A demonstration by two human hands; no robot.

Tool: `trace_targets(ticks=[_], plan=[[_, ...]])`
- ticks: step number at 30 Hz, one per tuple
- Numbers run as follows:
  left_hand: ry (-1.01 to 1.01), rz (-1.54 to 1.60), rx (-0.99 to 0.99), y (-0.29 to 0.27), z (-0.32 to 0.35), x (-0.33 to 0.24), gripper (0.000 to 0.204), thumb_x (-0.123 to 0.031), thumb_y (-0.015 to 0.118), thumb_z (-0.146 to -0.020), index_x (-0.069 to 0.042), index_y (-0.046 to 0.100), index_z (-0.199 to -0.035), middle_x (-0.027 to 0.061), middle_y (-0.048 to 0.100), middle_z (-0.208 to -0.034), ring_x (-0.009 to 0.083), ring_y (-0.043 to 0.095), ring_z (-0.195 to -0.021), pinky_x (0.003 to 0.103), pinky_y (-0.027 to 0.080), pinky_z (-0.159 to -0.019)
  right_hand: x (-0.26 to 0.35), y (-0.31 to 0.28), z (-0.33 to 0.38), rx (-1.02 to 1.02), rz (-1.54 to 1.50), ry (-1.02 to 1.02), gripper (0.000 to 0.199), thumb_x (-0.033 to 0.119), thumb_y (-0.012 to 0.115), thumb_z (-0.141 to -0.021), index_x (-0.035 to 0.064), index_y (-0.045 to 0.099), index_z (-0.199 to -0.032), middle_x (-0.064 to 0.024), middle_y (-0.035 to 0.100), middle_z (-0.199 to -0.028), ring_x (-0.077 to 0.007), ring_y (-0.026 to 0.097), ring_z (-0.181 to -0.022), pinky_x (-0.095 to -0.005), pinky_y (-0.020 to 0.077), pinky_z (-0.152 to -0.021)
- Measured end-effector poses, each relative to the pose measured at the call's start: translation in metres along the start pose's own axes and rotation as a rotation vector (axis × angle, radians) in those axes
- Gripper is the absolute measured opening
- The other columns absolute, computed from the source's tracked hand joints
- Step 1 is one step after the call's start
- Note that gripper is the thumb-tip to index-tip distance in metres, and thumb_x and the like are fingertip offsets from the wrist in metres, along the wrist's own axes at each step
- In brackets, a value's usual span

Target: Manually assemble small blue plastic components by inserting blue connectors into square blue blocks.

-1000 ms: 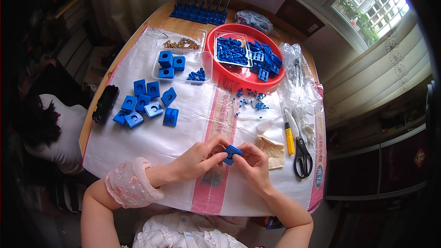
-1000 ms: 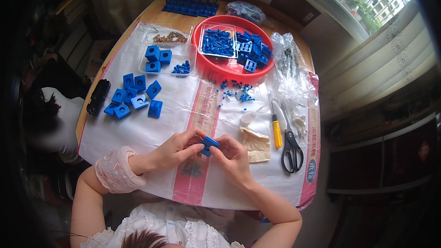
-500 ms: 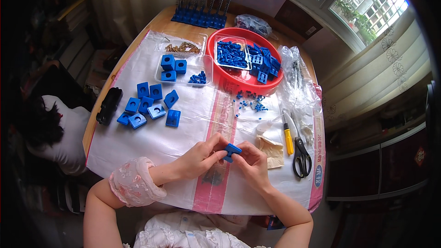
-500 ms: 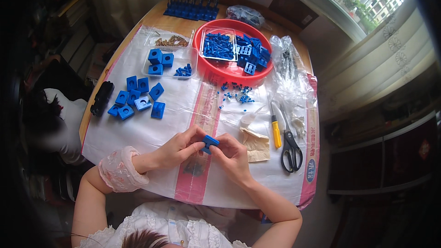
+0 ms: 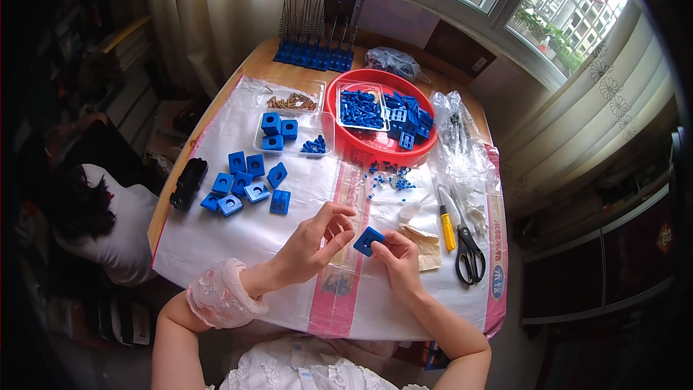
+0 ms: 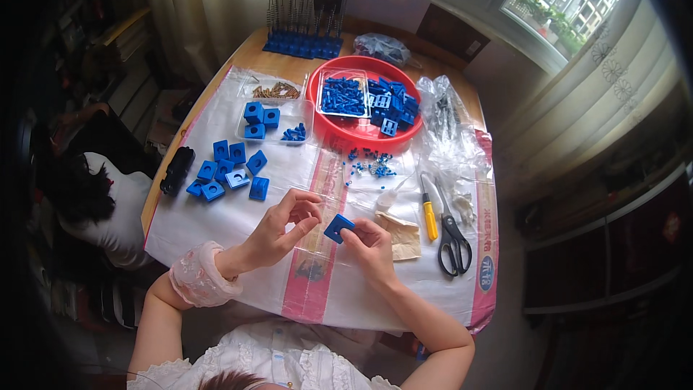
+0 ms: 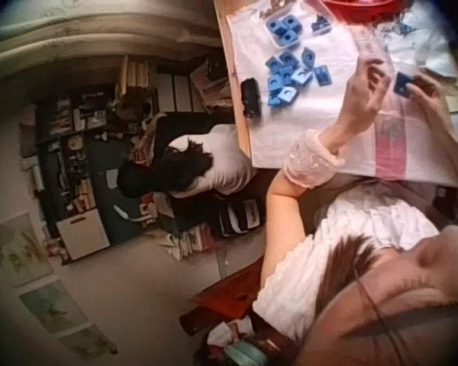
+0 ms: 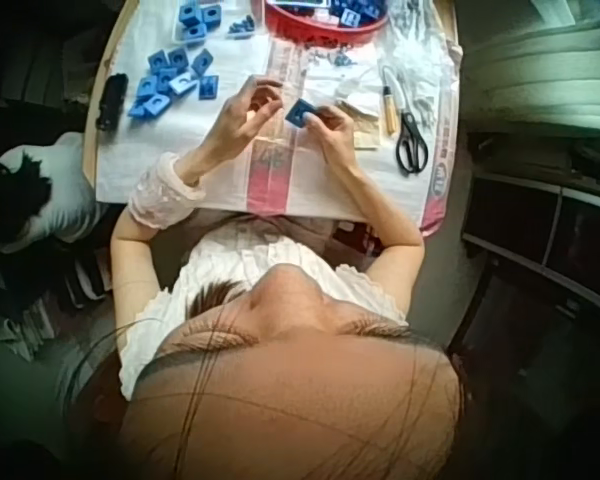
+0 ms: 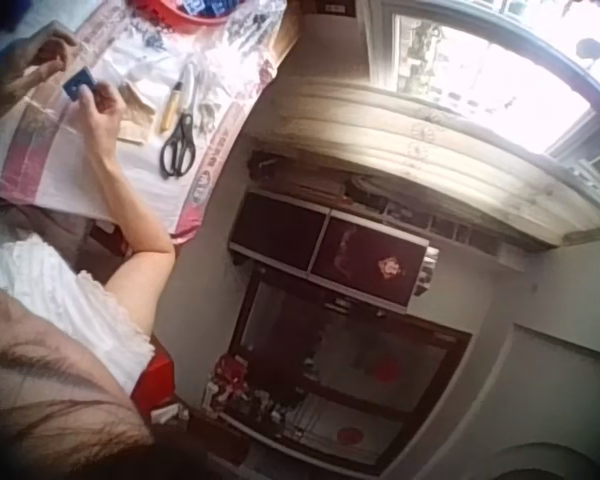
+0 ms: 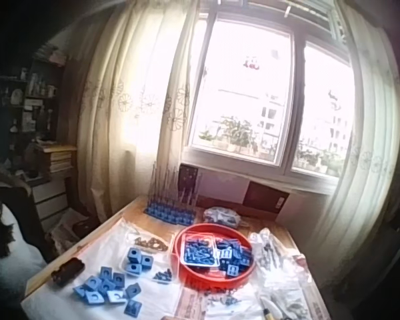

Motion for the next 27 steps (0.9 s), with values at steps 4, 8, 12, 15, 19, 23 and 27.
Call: trace_targets(ticks=[4,8,12,15,19,23,27], plan=[[0.089,-0.128,0.036,-0.017,0.009,-0.054,0.019,-0.004,0.064,-0.096,0.0,0.062,-0.114,0.0093,0.066,-0.094,0.0143,0.064,-0.077,0.028,0.051,-0.067,-0.001,0.0,-0.001,0.003,0.007,-0.003,0.013,0.008,0.07,-0.095,0.0006,0.069,-0.106,0.0,0.071,-0.092,-0.0032,0.063,-0.082,-0.0199,0.0476,-0.072],[0.003,0.039,0.222,-0.044,0.06,-0.093,0.016,0.002,0.065,-0.092,0.0,0.067,-0.108,0.0095,0.068,-0.1,0.0152,0.064,-0.083,0.027,0.05,-0.068,-0.002,0.0,-0.001,0.015,0.002,0.018,0.013,0.007,0.07,-0.095,0.0,0.069,-0.106,-0.0001,0.071,-0.093,-0.0038,0.063,-0.083,-0.0204,0.0485,-0.073],[-0.442,0.826,0.666,-0.076,0.153,-0.066,0.014,-0.001,0.065,-0.093,0.005,0.065,-0.105,0.0159,0.068,-0.101,0.0189,0.061,-0.082,0.028,0.047,-0.07,0.0,-0.004,0.002,-0.004,-0.021,0.033,0.014,0.007,0.069,-0.095,-0.0003,0.069,-0.107,0.0001,0.071,-0.092,-0.0042,0.063,-0.083,-0.0208,0.0491,-0.074],[-0.915,1.291,0.58,-0.104,0.251,-0.002,0.025,-0.015,0.063,-0.098,0.006,0.063,-0.112,0.0124,0.066,-0.096,0.013,0.054,-0.074,0.02,0.039,-0.056,-0.003,-0.004,0.0,-0.011,0.018,0.049,0.014,0.008,0.07,-0.094,-0.0001,0.07,-0.107,0.0004,0.07,-0.091,-0.0044,0.062,-0.082,-0.0211,0.0492,-0.073],[-1.515,0.767,0.955,-0.116,0.468,0.113,0.041,-0.035,0.069,-0.093,-0.001,0.067,-0.115,0.0064,0.068,-0.095,0.0152,0.061,-0.074,0.025,0.046,-0.056,-0.006,-0.002,-0.003,-0.008,-0.009,0.059,0.015,0.009,0.071,-0.094,0.0002,0.07,-0.107,0.0005,0.07,-0.09,-0.0045,0.062,-0.08,-0.021,0.0491,-0.073],[-1.621,0.498,1.236,-0.081,0.508,0.158,0.041,-0.035,0.069,-0.092,-0.001,0.067,-0.114,0.0069,0.069,-0.095,0.0161,0.062,-0.074,0.026,0.047,-0.057,-0.005,-0.007,0.0,-0.037,-0.012,0.068,0.016,0.009,0.071,-0.094,0.0003,0.07,-0.107,0.0003,0.07,-0.089,-0.0047,0.062,-0.079,-0.021,0.0492,-0.072],[-1.554,0.235,1.236,-0.056,0.476,0.187,0.042,-0.036,0.069,-0.092,-0.001,0.068,-0.114,0.0075,0.069,-0.096,0.017,0.062,-0.075,0.027,0.048,-0.058,-0.005,-0.006,-0.001,-0.026,-0.01,0.057,0.017,0.009,0.072,-0.093,0.0001,0.07,-0.107,-0.0003,0.07,-0.089,-0.0051,0.063,-0.08,-0.021,0.0495,-0.072]])
Point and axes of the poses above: each hand's wrist, its own z-axis away from the middle knuckle, its own y-axis out of the palm, x = y × z, the point moved 5 cm from there along -z, towards the middle knuckle
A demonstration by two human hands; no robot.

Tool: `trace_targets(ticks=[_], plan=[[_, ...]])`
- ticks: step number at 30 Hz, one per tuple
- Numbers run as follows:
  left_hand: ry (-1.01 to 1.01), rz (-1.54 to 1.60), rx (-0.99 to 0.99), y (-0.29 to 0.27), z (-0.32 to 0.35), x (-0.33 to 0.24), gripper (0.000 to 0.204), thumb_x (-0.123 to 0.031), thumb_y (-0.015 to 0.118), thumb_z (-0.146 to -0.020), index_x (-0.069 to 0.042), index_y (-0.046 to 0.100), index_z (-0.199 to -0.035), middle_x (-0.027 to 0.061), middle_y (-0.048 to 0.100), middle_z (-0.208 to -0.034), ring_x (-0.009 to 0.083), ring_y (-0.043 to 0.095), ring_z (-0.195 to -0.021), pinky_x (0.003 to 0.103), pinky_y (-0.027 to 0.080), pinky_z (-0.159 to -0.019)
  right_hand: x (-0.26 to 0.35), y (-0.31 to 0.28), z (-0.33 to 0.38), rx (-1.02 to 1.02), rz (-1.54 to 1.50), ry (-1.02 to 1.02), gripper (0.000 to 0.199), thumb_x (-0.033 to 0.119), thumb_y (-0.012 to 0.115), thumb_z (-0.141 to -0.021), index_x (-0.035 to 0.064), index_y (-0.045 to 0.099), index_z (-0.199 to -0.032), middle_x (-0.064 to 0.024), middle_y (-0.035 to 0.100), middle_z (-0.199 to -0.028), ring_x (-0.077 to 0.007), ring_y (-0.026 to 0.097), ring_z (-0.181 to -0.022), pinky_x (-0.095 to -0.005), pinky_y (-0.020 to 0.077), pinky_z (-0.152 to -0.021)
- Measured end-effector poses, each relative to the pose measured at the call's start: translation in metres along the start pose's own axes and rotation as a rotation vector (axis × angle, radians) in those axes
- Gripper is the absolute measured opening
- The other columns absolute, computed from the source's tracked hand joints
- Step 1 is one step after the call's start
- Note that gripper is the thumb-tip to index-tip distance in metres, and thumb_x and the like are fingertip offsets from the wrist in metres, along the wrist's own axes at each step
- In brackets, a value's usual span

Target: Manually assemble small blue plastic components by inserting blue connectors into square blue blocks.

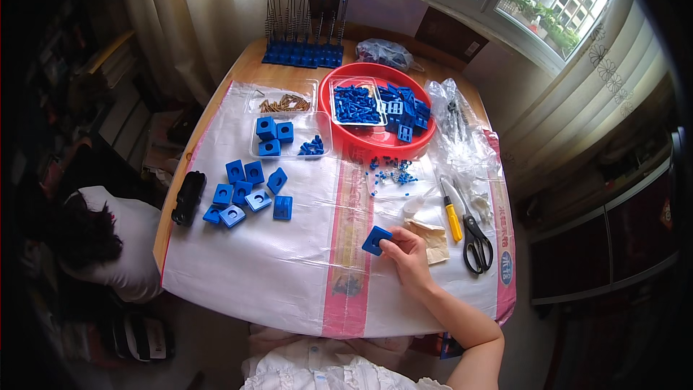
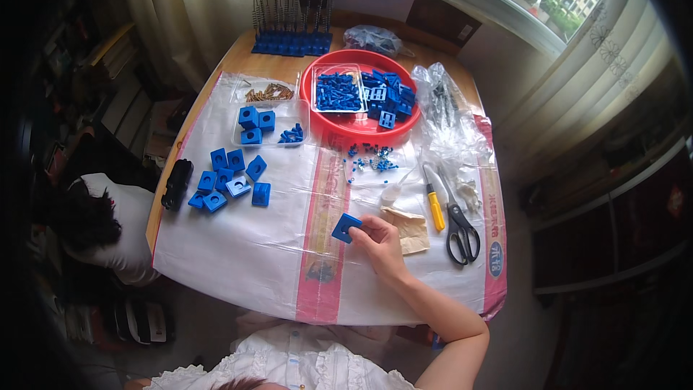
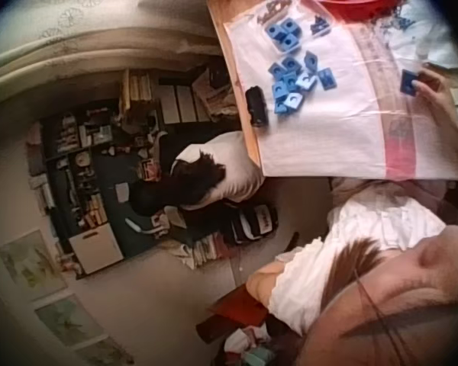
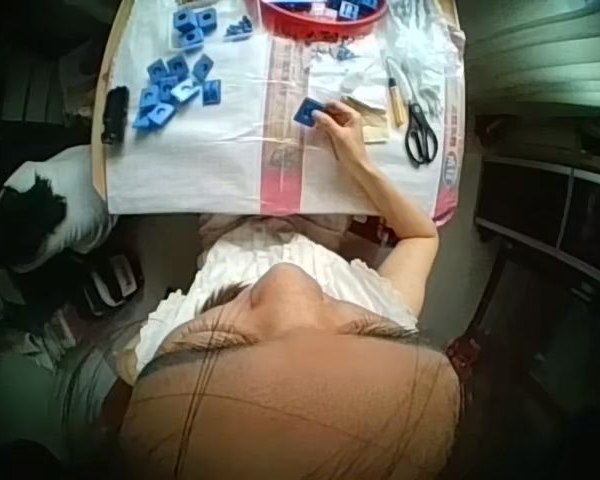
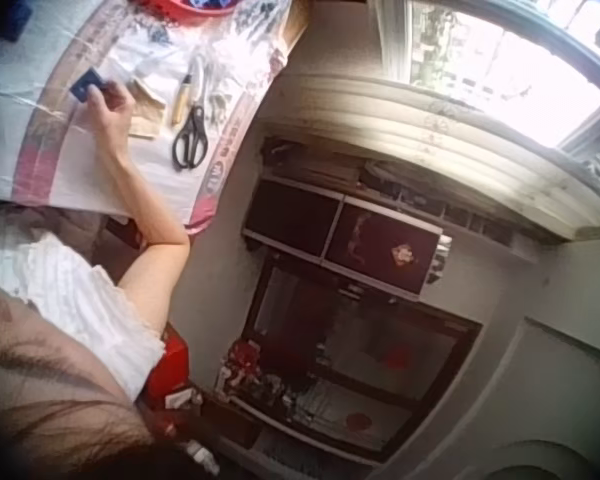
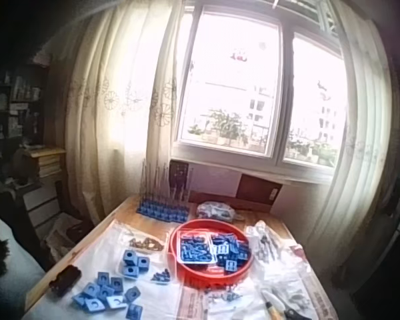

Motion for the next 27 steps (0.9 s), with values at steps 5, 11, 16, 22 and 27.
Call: trace_targets(ticks=[5,11,16,22,27], plan=[[-0.013,-0.123,-0.088,-0.017,-0.013,-0.027,0.042,-0.037,0.069,-0.091,-0.001,0.068,-0.114,0.0081,0.07,-0.096,0.018,0.063,-0.076,0.029,0.048,-0.059,0.0,0.0,0.0,0.001,0.01,0.014,0.019,0.009,0.072,-0.092,0.0006,0.069,-0.108,-0.0006,0.07,-0.093,-0.0054,0.062,-0.079,-0.0205,0.0484,-0.073],[-0.029,-0.219,-0.122,-0.02,-0.02,-0.037,0.043,-0.037,0.07,-0.091,-0.001,0.069,-0.113,0.0089,0.07,-0.096,0.0194,0.064,-0.078,0.03,0.049,-0.061,-0.001,0.0,0.0,0.018,0.007,0.01,0.018,0.009,0.072,-0.092,0.0008,0.069,-0.108,-0.0003,0.07,-0.093,-0.0053,0.062,-0.08,-0.0205,0.0483,-0.073],[-0.048,-0.277,-0.127,-0.02,-0.024,-0.039,0.044,-0.038,0.07,-0.09,-0.001,0.069,-0.113,0.0096,0.071,-0.096,0.0204,0.065,-0.079,0.031,0.05,-0.062,-0.005,-0.002,0.0,0.027,0.002,0.006,0.018,0.009,0.071,-0.093,0.0011,0.069,-0.108,-0.0005,0.07,-0.094,-0.0053,0.062,-0.081,-0.0206,0.0495,-0.074],[-0.085,-0.343,-0.107,-0.015,-0.025,-0.032,0.045,-0.039,0.07,-0.09,-0.001,0.07,-0.113,0.0104,0.072,-0.096,0.0217,0.066,-0.08,0.033,0.051,-0.063,0.002,0.002,0.001,0.045,0.039,0.004,0.017,0.009,0.071,-0.093,0.0012,0.069,-0.108,-0.0004,0.069,-0.095,-0.0048,0.062,-0.083,-0.0204,0.05,-0.074],[-0.121,-0.406,-0.08,-0.008,-0.025,-0.018,0.045,-0.04,0.071,-0.089,-0.001,0.07,-0.112,0.0111,0.072,-0.096,0.0228,0.067,-0.081,0.034,0.052,-0.065,0.008,0.005,0.001,0.057,0.016,0.007,0.013,0.008,0.069,-0.095,0.0006,0.067,-0.105,0.0002,0.068,-0.093,-0.0044,0.061,-0.085,-0.0206,0.0482,-0.075]])
Point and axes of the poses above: each hand's wrist, its own z-axis away from the middle knuckle, its own y-axis out of the palm, x = y × z, the point moved 5 cm from there along -z, towards the middle knuckle
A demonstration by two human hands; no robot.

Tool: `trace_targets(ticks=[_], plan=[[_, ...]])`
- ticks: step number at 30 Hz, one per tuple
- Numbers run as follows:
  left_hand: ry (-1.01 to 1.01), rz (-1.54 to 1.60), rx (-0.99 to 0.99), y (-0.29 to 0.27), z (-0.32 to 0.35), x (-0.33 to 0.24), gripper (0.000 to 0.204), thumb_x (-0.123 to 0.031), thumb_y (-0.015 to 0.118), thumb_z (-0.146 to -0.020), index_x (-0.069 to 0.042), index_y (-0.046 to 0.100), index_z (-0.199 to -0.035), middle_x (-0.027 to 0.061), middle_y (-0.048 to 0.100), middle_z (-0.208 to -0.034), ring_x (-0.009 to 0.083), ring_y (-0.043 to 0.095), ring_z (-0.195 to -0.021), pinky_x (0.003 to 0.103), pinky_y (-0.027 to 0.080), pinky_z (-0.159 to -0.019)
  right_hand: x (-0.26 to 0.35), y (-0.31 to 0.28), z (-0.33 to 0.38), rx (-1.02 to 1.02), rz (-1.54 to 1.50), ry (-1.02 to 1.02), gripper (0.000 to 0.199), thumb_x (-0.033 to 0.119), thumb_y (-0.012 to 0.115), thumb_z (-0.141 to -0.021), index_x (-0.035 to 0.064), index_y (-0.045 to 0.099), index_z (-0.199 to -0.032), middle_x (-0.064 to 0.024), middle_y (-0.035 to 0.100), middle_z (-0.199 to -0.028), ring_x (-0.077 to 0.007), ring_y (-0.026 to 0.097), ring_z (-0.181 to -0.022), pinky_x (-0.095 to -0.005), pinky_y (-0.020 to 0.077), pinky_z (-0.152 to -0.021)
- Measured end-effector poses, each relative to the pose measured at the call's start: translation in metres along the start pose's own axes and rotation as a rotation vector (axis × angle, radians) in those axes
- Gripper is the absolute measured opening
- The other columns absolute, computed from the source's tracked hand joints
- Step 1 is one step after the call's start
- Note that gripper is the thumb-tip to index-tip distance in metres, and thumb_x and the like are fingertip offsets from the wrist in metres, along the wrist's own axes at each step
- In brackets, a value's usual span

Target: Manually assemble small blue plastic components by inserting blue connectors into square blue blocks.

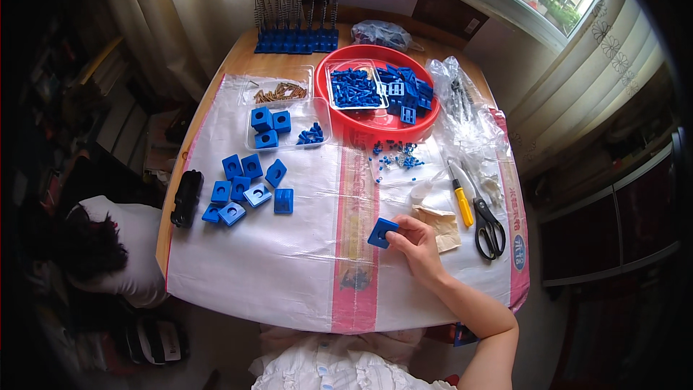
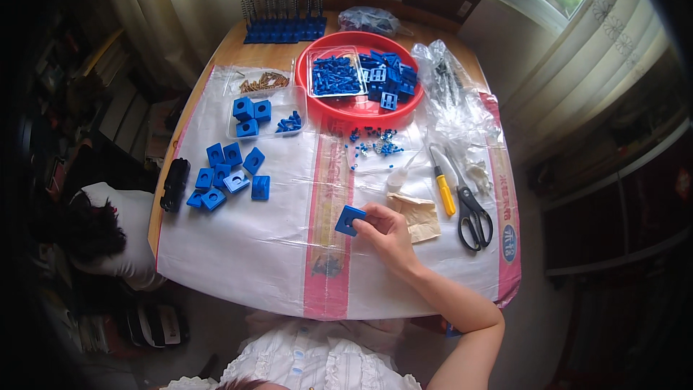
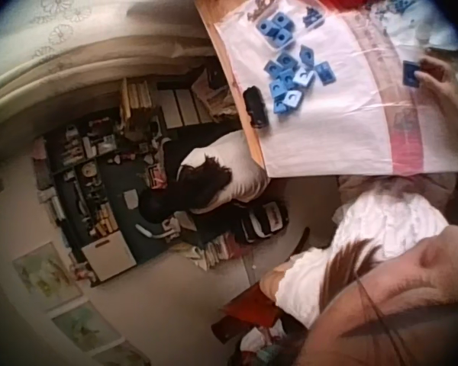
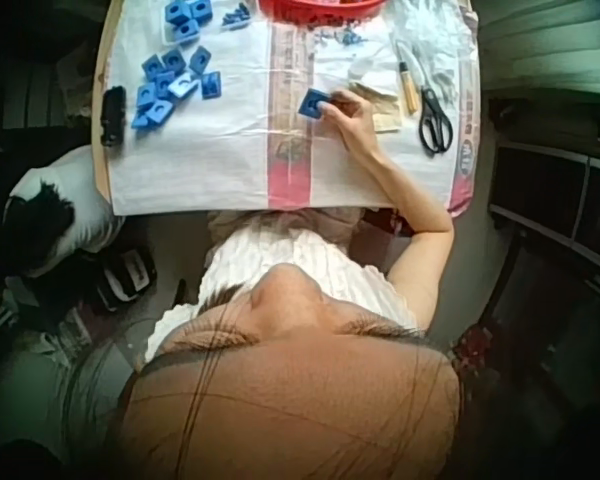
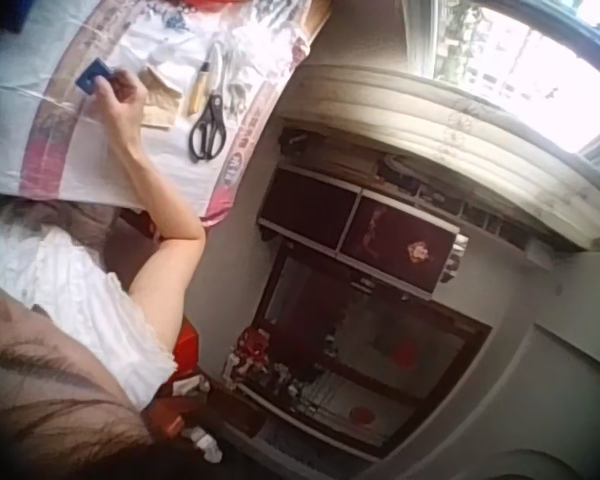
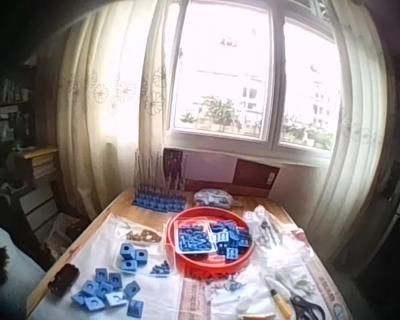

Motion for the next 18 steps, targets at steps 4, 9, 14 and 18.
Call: trace_targets(ticks=[4,9,14,18], plan=[[-0.012,-0.062,0.037,0.016,-0.003,0.007,0.046,-0.04,0.071,-0.089,-0.001,0.071,-0.112,0.0116,0.073,-0.097,0.0237,0.068,-0.082,0.035,0.053,-0.066,0.002,0.002,0.0,0.027,0.005,0.003,0.011,0.006,0.068,-0.095,-0.0004,0.066,-0.105,-0.0005,0.068,-0.093,-0.0051,0.062,-0.088,-0.0212,0.0485,-0.077],[-0.025,-0.187,0.092,0.031,-0.005,0.015,0.046,-0.041,0.071,-0.088,-0.001,0.071,-0.112,0.0123,0.073,-0.097,0.0248,0.068,-0.083,0.036,0.054,-0.067,-0.001,0.002,0.0,0.032,-0.037,0.014,0.013,0.005,0.068,-0.095,-0.0003,0.066,-0.106,-0.0012,0.068,-0.096,-0.0058,0.063,-0.09,-0.0213,0.0491,-0.079],[-0.016,-0.412,0.11,0.038,0.016,0.01,0.047,-0.042,0.071,-0.088,-0.001,0.072,-0.111,0.013,0.074,-0.097,0.0259,0.069,-0.084,0.037,0.054,-0.068,0.002,0.004,-0.001,0.044,-0.029,0.027,0.015,0.007,0.069,-0.094,0.0023,0.066,-0.108,0.0015,0.066,-0.098,-0.0038,0.061,-0.09,-0.0196,0.0477,-0.077],[0.043,-0.439,-0.351,-0.019,0.151,-0.052,0.045,-0.046,0.071,-0.087,-0.005,0.074,-0.106,0.0149,0.075,-0.091,0.0348,0.072,-0.092,0.047,0.055,-0.08,-0.001,-0.002,-0.001,0.033,-0.024,0.022,0.015,0.007,0.069,-0.095,0.0025,0.066,-0.108,0.0016,0.066,-0.098,-0.0037,0.061,-0.09,-0.0193,0.0474,-0.078]])
Point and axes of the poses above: each hand's wrist, its own z-axis away from the middle knuckle, its own y-axis out of the palm, x = y × z, the point moved 5 cm from there along -z, towards the middle knuckle
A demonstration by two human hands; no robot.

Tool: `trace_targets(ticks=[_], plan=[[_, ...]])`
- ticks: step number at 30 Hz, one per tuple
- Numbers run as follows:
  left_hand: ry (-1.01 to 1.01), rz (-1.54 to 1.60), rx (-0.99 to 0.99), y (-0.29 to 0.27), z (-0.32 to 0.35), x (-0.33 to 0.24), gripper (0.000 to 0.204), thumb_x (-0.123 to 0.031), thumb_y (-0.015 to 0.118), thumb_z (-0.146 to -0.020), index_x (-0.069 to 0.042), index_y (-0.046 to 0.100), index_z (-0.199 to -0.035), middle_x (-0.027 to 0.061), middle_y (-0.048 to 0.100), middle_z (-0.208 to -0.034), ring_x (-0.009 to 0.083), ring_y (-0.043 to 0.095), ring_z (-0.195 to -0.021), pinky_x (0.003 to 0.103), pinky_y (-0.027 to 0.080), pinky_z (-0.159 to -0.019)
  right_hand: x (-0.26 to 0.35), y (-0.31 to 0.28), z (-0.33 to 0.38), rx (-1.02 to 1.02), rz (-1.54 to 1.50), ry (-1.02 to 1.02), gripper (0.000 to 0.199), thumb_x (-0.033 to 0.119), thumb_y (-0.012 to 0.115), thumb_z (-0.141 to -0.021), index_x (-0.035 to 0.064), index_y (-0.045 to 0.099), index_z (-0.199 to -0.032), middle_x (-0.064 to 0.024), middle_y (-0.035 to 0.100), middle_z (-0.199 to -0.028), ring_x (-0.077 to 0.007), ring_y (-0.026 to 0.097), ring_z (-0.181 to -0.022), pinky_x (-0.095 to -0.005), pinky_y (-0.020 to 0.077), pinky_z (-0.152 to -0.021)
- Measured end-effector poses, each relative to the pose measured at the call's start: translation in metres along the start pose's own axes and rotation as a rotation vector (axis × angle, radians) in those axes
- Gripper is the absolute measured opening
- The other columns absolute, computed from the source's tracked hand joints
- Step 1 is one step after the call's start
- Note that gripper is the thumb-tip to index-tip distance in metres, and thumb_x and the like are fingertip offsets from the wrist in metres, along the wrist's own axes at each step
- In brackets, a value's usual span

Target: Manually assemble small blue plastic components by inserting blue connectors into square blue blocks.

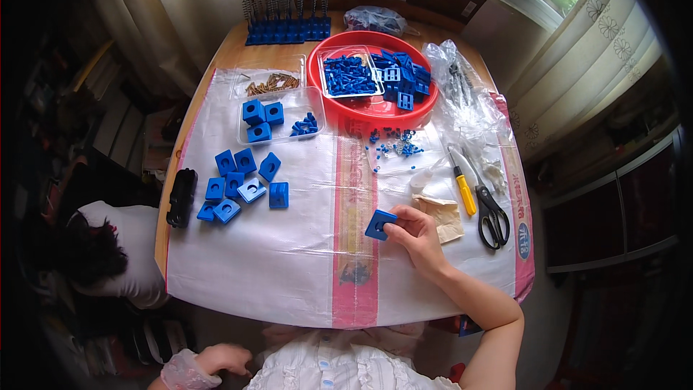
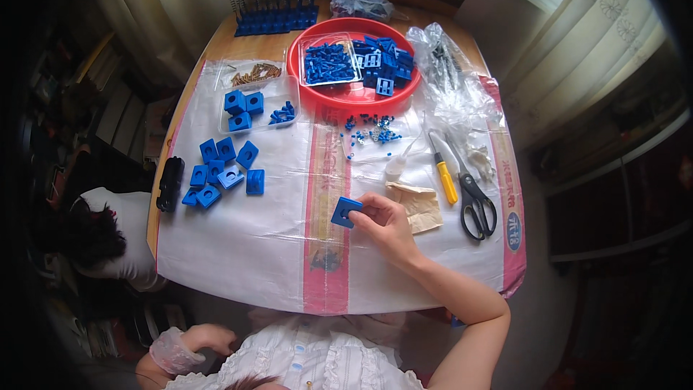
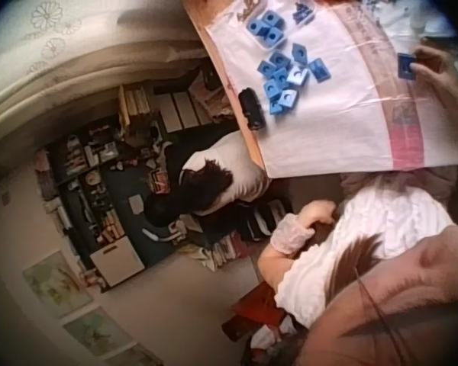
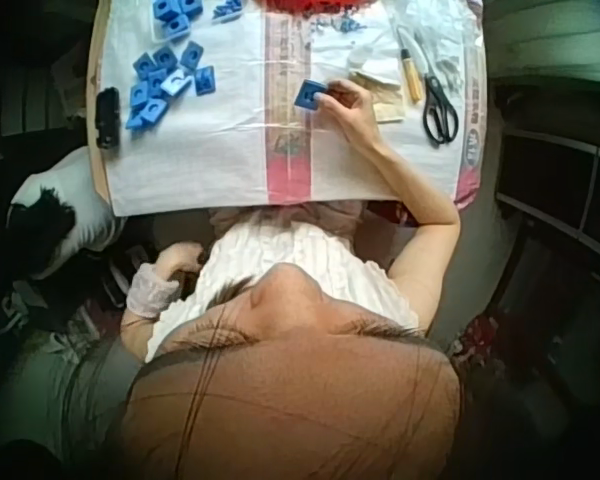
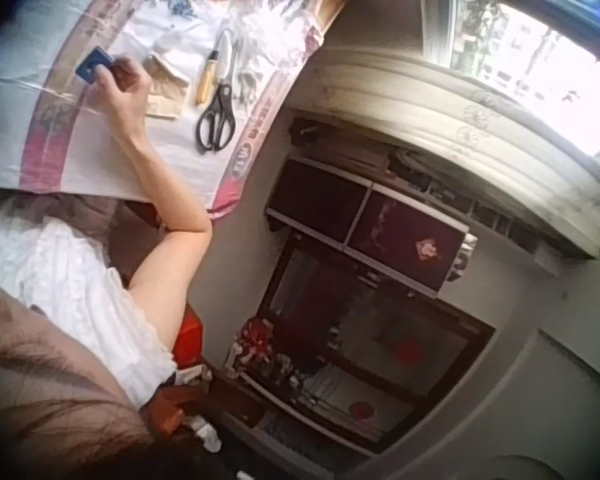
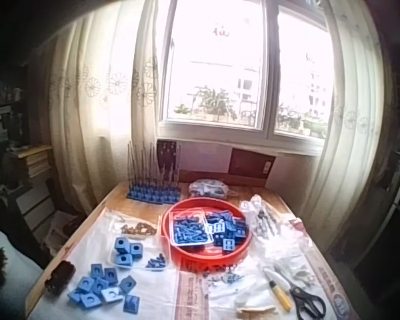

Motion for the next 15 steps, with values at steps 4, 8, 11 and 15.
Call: trace_targets(ticks=[4,8,11,15], plan=[[0.206,0.147,-0.332,-0.129,0.123,-0.087,0.037,-0.045,0.063,-0.097,-0.008,0.065,-0.099,0.012,0.071,-0.074,0.0367,0.07,-0.071,0.044,0.056,-0.065,-0.002,0.002,-0.001,0.018,-0.007,-0.025,0.015,0.007,0.07,-0.094,0.0028,0.066,-0.108,0.0017,0.067,-0.097,-0.0033,0.061,-0.089,-0.019,0.0468,-0.077],[0.342,0.061,-0.894,-0.209,0.174,-0.138,0.022,-0.024,0.07,-0.095,-0.006,0.066,-0.106,0.0106,0.07,-0.073,0.0316,0.068,-0.064,0.04,0.054,-0.057,0.0,0.003,0.0,0.002,-0.011,-0.01,0.014,0.006,0.069,-0.095,-0.0006,0.066,-0.107,-0.0017,0.069,-0.097,-0.0057,0.064,-0.091,-0.0222,0.0506,-0.082],[0.415,-0.097,-1.155,-0.242,0.164,-0.149,0.02,-0.018,0.072,-0.092,-0.006,0.067,-0.107,0.0118,0.07,-0.076,0.0286,0.069,-0.066,0.038,0.054,-0.059,0.0,0.003,0.0,0.005,-0.009,-0.013,0.014,0.006,0.07,-0.095,-0.0006,0.066,-0.107,-0.0016,0.069,-0.097,-0.0053,0.064,-0.09,-0.0217,0.0503,-0.082],[0.382,-0.087,-1.253,-0.305,0.172,-0.151,0.015,-0.008,0.076,-0.088,-0.004,0.072,-0.102,0.0119,0.073,-0.087,0.022,0.071,-0.072,0.032,0.055,-0.063,-0.002,0.002,0.0,0.006,0.004,-0.018,0.013,0.007,0.07,-0.095,-0.0006,0.066,-0.106,-0.0012,0.069,-0.096,-0.0049,0.063,-0.089,-0.021,0.0496,-0.081]])
Point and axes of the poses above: each hand's wrist, its own z-axis away from the middle knuckle, its own y-axis out of the palm, x = y × z, the point moved 5 cm from there along -z, towards the middle knuckle
